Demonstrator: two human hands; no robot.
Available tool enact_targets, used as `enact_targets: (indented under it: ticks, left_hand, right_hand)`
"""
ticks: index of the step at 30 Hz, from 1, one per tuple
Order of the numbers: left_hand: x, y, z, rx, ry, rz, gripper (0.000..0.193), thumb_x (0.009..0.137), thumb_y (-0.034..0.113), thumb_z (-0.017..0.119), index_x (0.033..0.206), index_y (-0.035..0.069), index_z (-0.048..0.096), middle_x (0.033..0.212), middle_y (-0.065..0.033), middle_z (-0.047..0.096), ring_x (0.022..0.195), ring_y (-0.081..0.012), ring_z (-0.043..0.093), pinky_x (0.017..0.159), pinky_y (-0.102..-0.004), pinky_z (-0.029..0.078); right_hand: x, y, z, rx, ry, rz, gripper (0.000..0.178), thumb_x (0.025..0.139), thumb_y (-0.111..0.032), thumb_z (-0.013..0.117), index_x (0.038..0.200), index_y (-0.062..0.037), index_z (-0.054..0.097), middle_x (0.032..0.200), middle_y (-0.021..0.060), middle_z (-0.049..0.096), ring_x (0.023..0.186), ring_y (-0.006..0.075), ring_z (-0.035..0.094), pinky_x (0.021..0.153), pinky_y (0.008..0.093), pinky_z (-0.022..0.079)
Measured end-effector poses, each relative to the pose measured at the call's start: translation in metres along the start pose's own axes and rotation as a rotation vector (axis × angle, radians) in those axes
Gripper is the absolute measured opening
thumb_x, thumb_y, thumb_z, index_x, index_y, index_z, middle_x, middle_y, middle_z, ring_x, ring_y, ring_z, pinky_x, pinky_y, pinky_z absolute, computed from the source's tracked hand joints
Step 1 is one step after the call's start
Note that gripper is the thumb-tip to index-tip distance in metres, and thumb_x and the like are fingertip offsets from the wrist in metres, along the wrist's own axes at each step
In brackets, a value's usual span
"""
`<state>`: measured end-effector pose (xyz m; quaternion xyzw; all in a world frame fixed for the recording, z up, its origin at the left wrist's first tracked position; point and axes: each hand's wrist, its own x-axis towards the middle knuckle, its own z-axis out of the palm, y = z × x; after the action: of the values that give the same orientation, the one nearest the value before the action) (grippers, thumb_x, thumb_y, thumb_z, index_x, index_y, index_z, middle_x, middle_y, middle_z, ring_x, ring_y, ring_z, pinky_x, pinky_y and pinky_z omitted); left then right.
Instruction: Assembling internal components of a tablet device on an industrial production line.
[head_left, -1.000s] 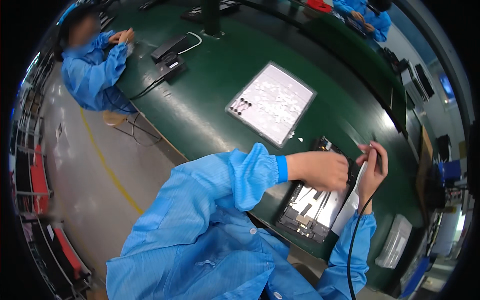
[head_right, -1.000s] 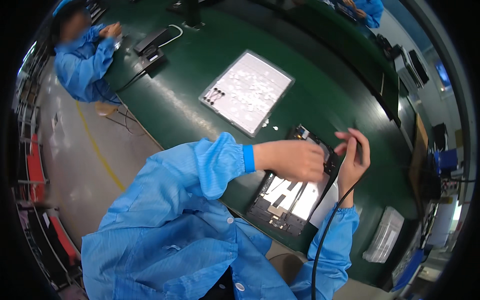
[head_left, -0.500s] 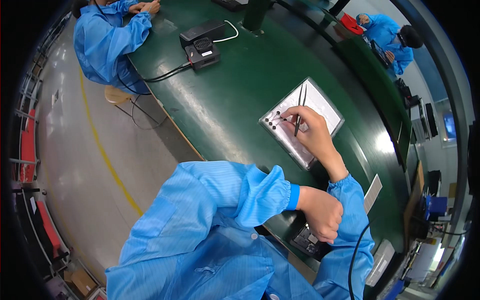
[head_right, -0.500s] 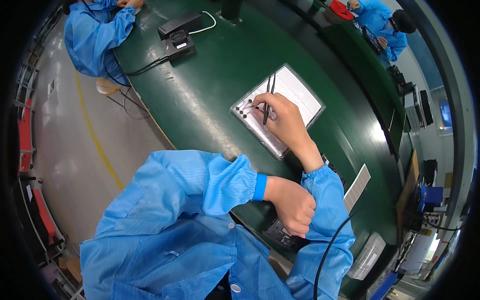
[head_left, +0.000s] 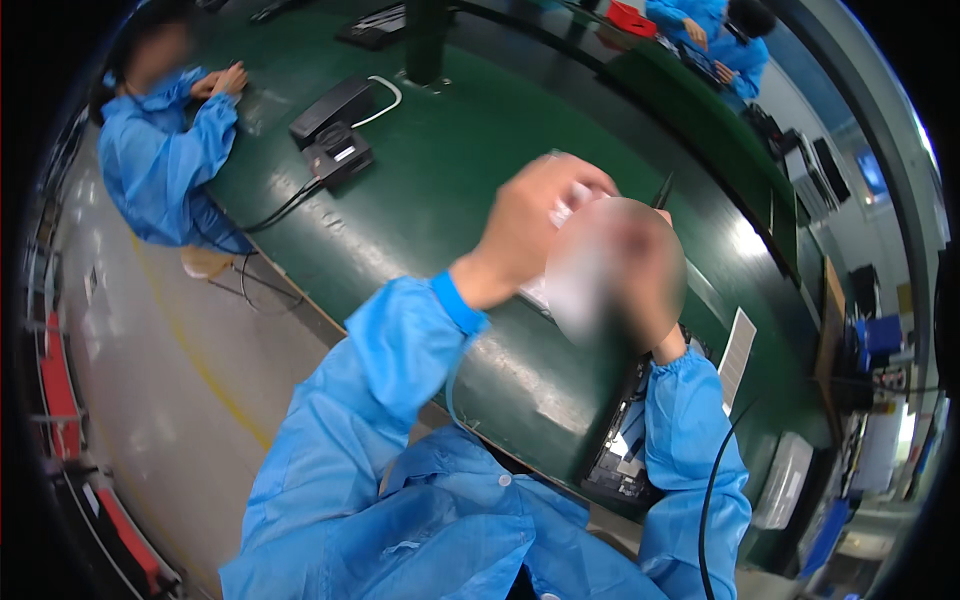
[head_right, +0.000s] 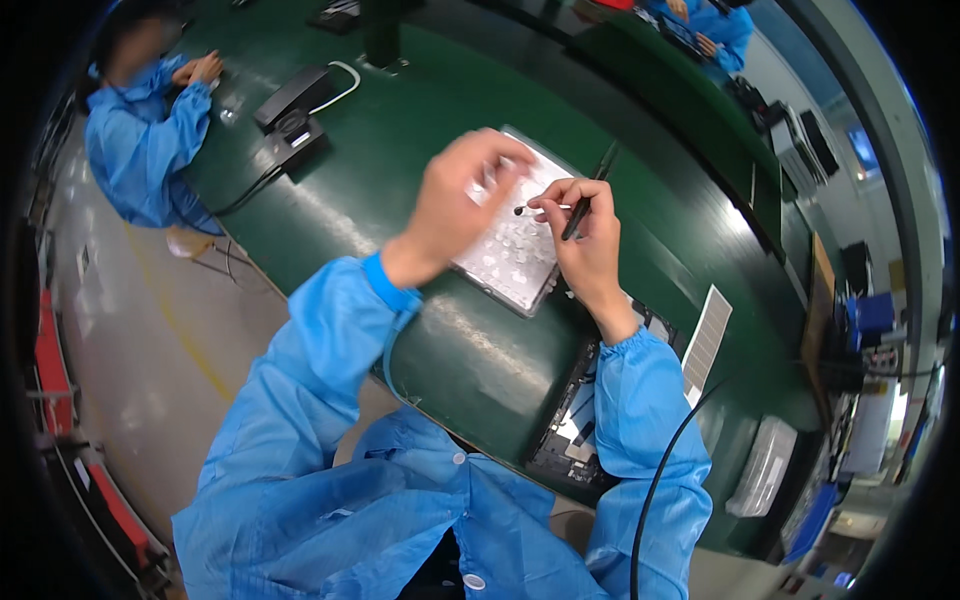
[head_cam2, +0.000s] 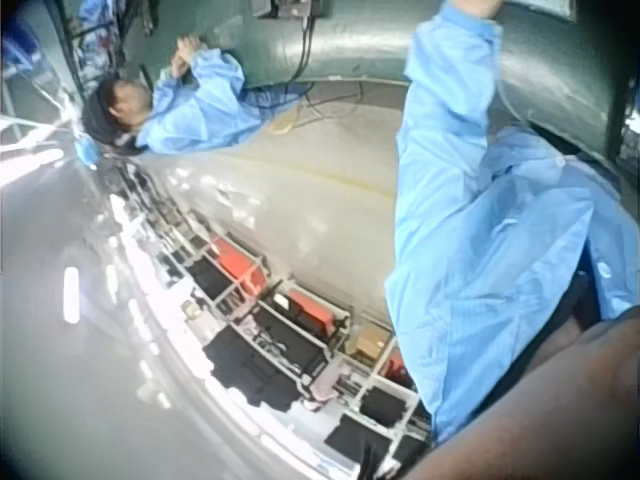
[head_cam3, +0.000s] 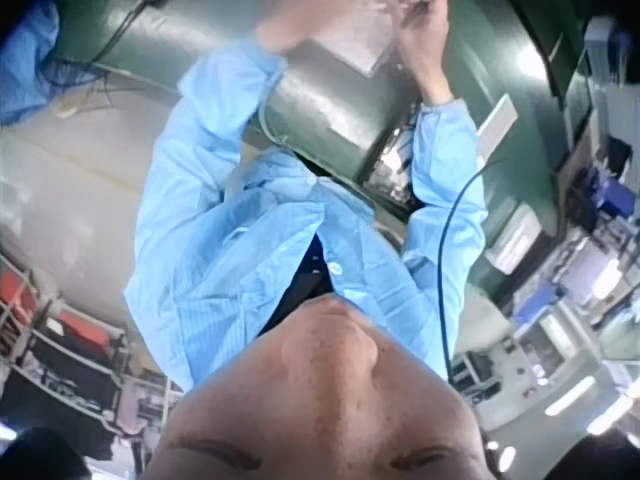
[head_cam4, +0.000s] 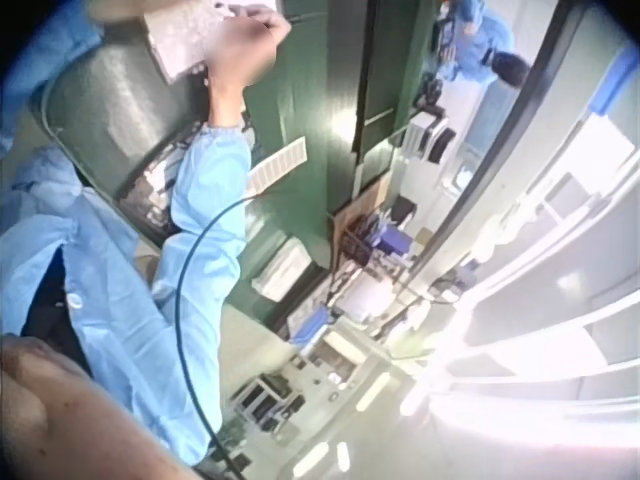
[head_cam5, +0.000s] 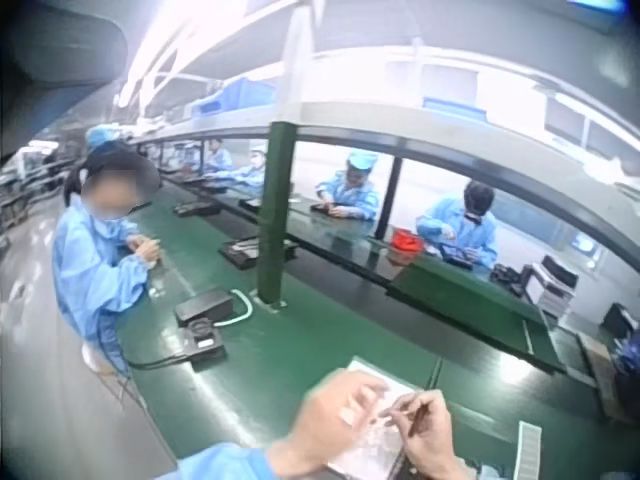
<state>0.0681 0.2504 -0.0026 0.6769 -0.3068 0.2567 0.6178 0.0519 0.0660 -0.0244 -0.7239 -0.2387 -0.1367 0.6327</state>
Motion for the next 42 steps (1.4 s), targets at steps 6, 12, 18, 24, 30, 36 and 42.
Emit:
enact_targets:
  ticks: [6, 12, 18, 24, 30, 36, 42]
  left_hand:
    - [0.010, -0.020, 0.008, -0.257, -0.368, -0.496, 0.014, 0.095, 0.013, 0.065, 0.103, 0.001, 0.067, 0.090, -0.0070, 0.075, 0.072, -0.0094, 0.064, 0.060, -0.0261, 0.048]
    - [-0.004, -0.015, 0.019, -0.400, -0.364, -0.627, 0.011, 0.093, 0.009, 0.070, 0.101, 0.002, 0.067, 0.089, -0.0024, 0.073, 0.068, -0.0029, 0.055, 0.057, -0.0200, 0.042]
    - [-0.007, -0.011, 0.025, -0.288, -0.313, -0.526, 0.013, 0.090, 0.007, 0.075, 0.098, 0.002, 0.067, 0.086, 0.0004, 0.070, 0.067, 0.0013, 0.052, 0.055, -0.0156, 0.037]
    - [-0.010, -0.004, 0.032, -0.310, -0.248, -0.598, 0.011, 0.089, 0.008, 0.076, 0.097, 0.003, 0.070, 0.081, 0.0033, 0.068, 0.061, 0.0022, 0.045, 0.053, -0.0155, 0.033]
    - [-0.012, -0.007, 0.034, -0.323, -0.282, -0.653, 0.009, 0.092, 0.008, 0.073, 0.098, 0.002, 0.069, 0.083, 0.0026, 0.068, 0.064, 0.0004, 0.049, 0.053, -0.0173, 0.035]
    - [-0.014, -0.014, 0.034, -0.407, -0.330, -0.642, 0.010, 0.097, 0.013, 0.067, 0.099, 0.003, 0.066, 0.082, 0.0069, 0.061, 0.067, 0.0001, 0.045, 0.058, -0.0171, 0.035]
    - [-0.009, -0.024, 0.027, -0.366, -0.320, -0.609, 0.008, 0.099, 0.012, 0.064, 0.098, 0.004, 0.066, 0.078, 0.0043, 0.059, 0.067, -0.0015, 0.049, 0.056, -0.0201, 0.035]
  right_hand:
    - [-0.002, 0.000, -0.015, -0.248, 0.183, -0.216, 0.026, 0.092, 0.009, 0.063, 0.099, -0.0030, 0.042, 0.098, 0.0122, 0.061, 0.086, 0.0170, 0.067, 0.075, 0.0291, 0.057]
    - [-0.007, 0.003, -0.004, -0.320, 0.209, -0.232, 0.026, 0.090, 0.007, 0.067, 0.099, -0.0037, 0.045, 0.096, 0.0095, 0.062, 0.079, 0.0161, 0.060, 0.069, 0.0285, 0.051]
    - [-0.007, -0.004, -0.002, -0.257, 0.300, -0.178, 0.025, 0.093, 0.005, 0.064, 0.100, -0.0048, 0.043, 0.096, 0.0093, 0.062, 0.079, 0.0162, 0.057, 0.072, 0.0290, 0.049]
    - [-0.009, -0.005, -0.003, -0.193, 0.303, -0.165, 0.026, 0.093, 0.004, 0.063, 0.102, -0.0054, 0.041, 0.095, 0.0094, 0.061, 0.080, 0.0175, 0.057, 0.074, 0.0306, 0.049]
    - [-0.012, -0.007, -0.002, -0.188, 0.322, -0.132, 0.026, 0.093, 0.002, 0.064, 0.102, -0.0051, 0.041, 0.095, 0.0094, 0.062, 0.079, 0.0177, 0.057, 0.074, 0.0305, 0.049]
    - [-0.011, -0.004, -0.004, -0.195, 0.319, -0.121, 0.025, 0.093, 0.000, 0.064, 0.103, -0.0049, 0.042, 0.094, 0.0116, 0.062, 0.080, 0.0246, 0.062, 0.074, 0.0339, 0.050]
    - [-0.008, -0.001, -0.009, -0.240, 0.358, -0.093, 0.023, 0.095, -0.002, 0.063, 0.103, -0.0047, 0.041, 0.094, 0.0127, 0.064, 0.082, 0.0277, 0.066, 0.074, 0.0352, 0.052]
